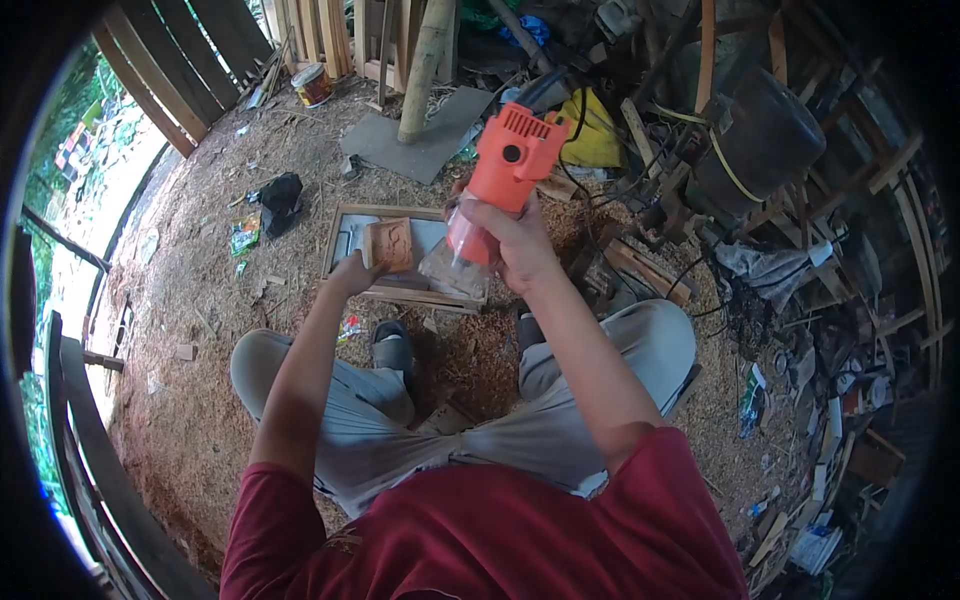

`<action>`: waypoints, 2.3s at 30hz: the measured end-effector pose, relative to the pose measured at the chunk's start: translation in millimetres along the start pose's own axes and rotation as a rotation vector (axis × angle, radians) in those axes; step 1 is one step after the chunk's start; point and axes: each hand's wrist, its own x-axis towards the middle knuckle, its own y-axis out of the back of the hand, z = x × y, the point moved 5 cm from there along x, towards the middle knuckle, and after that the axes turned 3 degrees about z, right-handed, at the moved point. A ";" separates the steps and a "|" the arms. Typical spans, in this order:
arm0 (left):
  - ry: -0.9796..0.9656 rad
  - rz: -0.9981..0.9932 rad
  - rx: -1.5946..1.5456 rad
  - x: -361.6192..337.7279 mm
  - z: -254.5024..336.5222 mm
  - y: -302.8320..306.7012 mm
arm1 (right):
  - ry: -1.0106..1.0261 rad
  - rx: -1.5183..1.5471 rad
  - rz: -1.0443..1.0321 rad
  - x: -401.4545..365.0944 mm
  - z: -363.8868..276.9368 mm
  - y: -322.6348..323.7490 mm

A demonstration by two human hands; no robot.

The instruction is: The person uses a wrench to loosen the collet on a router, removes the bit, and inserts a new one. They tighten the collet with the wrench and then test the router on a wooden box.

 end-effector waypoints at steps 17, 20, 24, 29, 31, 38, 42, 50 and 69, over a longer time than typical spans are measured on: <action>0.024 0.600 0.115 -19.8 47.6 -40.8 | 0.301 -0.069 0.227 -5.7 -14.8 53.2; 0.019 0.625 0.049 -16.8 54.5 -34.6 | 0.242 -0.049 0.261 -4.9 -20.9 51.7; 0.013 0.463 0.000 -22.3 72.0 -19.5 | 0.154 0.050 0.217 -4.0 -18.9 51.8; -0.227 0.440 0.018 -21.3 95.0 -52.2 | 0.091 0.129 0.116 -5.4 -20.2 53.6; -0.299 0.361 0.081 -32.4 109.1 -62.1 | 0.087 0.148 0.100 -7.0 -21.3 55.1; -0.323 0.297 0.021 -50.3 119.2 -44.9 | 0.269 -0.001 0.000 -17.1 -37.2 39.2; -0.376 0.308 -0.006 -47.4 109.7 -43.8 | 0.226 0.056 -0.025 -15.1 -35.6 40.2; -0.483 0.368 -0.012 -53.7 110.9 -56.9 | 0.123 0.040 0.122 -17.4 -31.0 32.7; -0.561 0.251 0.224 -24.8 121.9 -56.6 | 0.278 -0.091 0.205 -19.5 -65.5 50.8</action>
